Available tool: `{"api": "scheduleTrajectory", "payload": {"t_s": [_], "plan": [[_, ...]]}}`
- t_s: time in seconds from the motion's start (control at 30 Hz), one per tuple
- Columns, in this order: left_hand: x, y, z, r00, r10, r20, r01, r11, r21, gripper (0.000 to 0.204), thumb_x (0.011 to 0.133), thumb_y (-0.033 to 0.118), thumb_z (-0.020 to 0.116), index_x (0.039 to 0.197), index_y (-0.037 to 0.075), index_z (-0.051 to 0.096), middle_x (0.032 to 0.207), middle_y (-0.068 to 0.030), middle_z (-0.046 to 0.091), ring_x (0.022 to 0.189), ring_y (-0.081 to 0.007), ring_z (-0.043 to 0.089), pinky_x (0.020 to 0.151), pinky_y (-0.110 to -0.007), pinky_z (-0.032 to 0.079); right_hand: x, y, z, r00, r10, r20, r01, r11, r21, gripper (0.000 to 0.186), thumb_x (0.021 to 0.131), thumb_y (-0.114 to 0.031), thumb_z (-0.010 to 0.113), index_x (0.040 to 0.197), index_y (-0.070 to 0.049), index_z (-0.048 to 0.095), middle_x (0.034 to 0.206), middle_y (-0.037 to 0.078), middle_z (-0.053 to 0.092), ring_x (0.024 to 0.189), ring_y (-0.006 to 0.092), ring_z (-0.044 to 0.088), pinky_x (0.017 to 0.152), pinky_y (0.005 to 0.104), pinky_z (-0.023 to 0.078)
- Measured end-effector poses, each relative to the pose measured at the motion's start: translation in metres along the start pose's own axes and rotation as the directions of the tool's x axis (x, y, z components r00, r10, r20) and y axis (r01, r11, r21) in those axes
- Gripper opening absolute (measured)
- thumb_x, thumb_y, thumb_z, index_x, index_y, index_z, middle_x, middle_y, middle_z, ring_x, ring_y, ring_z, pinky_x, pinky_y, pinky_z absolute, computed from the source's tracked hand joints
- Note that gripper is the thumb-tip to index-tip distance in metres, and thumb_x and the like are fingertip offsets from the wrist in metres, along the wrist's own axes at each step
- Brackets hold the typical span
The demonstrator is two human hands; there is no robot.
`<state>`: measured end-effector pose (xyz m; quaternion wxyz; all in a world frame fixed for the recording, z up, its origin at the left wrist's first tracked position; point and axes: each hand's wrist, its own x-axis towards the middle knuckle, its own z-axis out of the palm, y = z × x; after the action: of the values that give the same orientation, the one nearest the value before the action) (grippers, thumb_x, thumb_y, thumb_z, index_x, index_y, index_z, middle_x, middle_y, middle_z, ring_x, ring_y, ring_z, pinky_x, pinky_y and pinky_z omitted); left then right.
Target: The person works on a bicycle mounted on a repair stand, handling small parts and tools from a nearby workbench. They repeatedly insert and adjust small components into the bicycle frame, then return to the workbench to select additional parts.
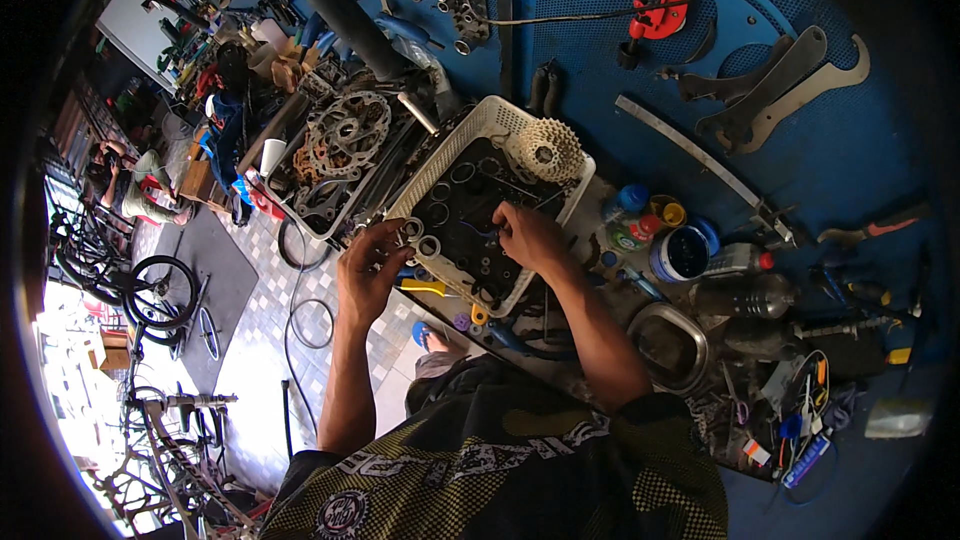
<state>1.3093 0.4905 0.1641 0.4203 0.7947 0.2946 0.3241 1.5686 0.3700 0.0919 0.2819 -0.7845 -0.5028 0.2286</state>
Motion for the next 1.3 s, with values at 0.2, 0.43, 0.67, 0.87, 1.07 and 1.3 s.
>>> {"api": "scheduleTrajectory", "payload": {"t_s": [0.2, 0.43, 0.67, 0.87, 1.07, 1.3], "plan": [[-0.002, -0.002, 0.0, 0.999, 0.049, 0.015, -0.049, 0.998, 0.032, 0.043, 0.088, 0.0, 0.08, 0.129, 0.006, 0.072, 0.098, -0.0052, 0.069, 0.084, -0.0116, 0.069, 0.072, -0.028, 0.058, -0.004, -0.006, -0.003, 0.977, -0.091, 0.193, 0.132, 0.969, -0.209, 0.026, 0.089, -0.018, 0.076, 0.113, -0.011, 0.069, 0.095, 0.01, 0.076, 0.09, 0.0316, 0.074, 0.08, 0.0467, 0.058], [-0.007, -0.001, 0.003, 1.0, 0.018, -0.003, -0.018, 1.0, -0.007, 0.041, 0.086, 0.004, 0.084, 0.125, 0.003, 0.072, 0.103, -0.0093, 0.073, 0.083, -0.0177, 0.071, 0.075, -0.033, 0.06, -0.005, -0.01, 0.011, 0.962, -0.073, 0.263, 0.179, 0.896, -0.407, 0.031, 0.087, -0.024, 0.081, 0.113, -0.01, 0.071, 0.094, 0.014, 0.077, 0.093, 0.0351, 0.076, 0.08, 0.0498, 0.059], [-0.01, 0.0, 0.004, 1.0, 0.004, 0.019, -0.004, 1.0, 0.013, 0.042, 0.087, 0.007, 0.084, 0.127, 0.005, 0.072, 0.103, -0.008, 0.072, 0.084, -0.0182, 0.071, 0.075, -0.033, 0.061, -0.002, -0.001, -0.002, 0.988, -0.059, 0.14, 0.029, 0.978, 0.207, 0.026, 0.091, -0.018, 0.078, 0.109, -0.004, 0.068, 0.085, 0.01, 0.074, 0.078, 0.023, 0.072, 0.07, 0.0389, 0.055], [-0.01, 0.002, 0.012, 0.998, -0.003, 0.059, 0.004, 1.0, -0.016, 0.043, 0.088, 0.007, 0.084, 0.129, 0.006, 0.071, 0.099, -0.0074, 0.071, 0.083, -0.0173, 0.07, 0.074, -0.032, 0.06, 0.001, -0.008, -0.012, 0.989, -0.098, 0.113, -0.007, 0.721, 0.693, 0.023, 0.099, -0.011, 0.071, 0.12, -0.002, 0.066, 0.101, 0.006, 0.072, 0.089, 0.0121, 0.07, 0.07, 0.0257, 0.055], [-0.008, 0.008, 0.035, 0.955, -0.281, 0.095, 0.295, 0.876, -0.38, 0.042, 0.094, -0.003, 0.076, 0.134, 0.002, 0.066, 0.105, -0.0081, 0.072, 0.091, -0.0142, 0.072, 0.079, -0.03, 0.063, -0.015, -0.034, -0.022, 0.988, -0.145, 0.057, 0.011, 0.427, 0.904, 0.027, 0.1, -0.006, 0.07, 0.127, -0.002, 0.066, 0.105, 0.005, 0.072, 0.092, 0.0117, 0.07, 0.07, 0.0252, 0.055], [0.001, 0.026, 0.056, 0.956, -0.278, 0.095, 0.265, 0.675, -0.688, 0.038, 0.097, -0.005, 0.073, 0.134, -0.002, 0.063, 0.104, -0.007, 0.073, 0.093, -0.0118, 0.072, 0.082, -0.025, 0.06, -0.035, -0.074, -0.018, 0.97, -0.126, -0.21, 0.241, 0.646, 0.724, 0.026, 0.1, -0.004, 0.071, 0.126, -0.003, 0.067, 0.104, 0.003, 0.073, 0.093, 0.0078, 0.068, 0.076, 0.0245, 0.055]]}}
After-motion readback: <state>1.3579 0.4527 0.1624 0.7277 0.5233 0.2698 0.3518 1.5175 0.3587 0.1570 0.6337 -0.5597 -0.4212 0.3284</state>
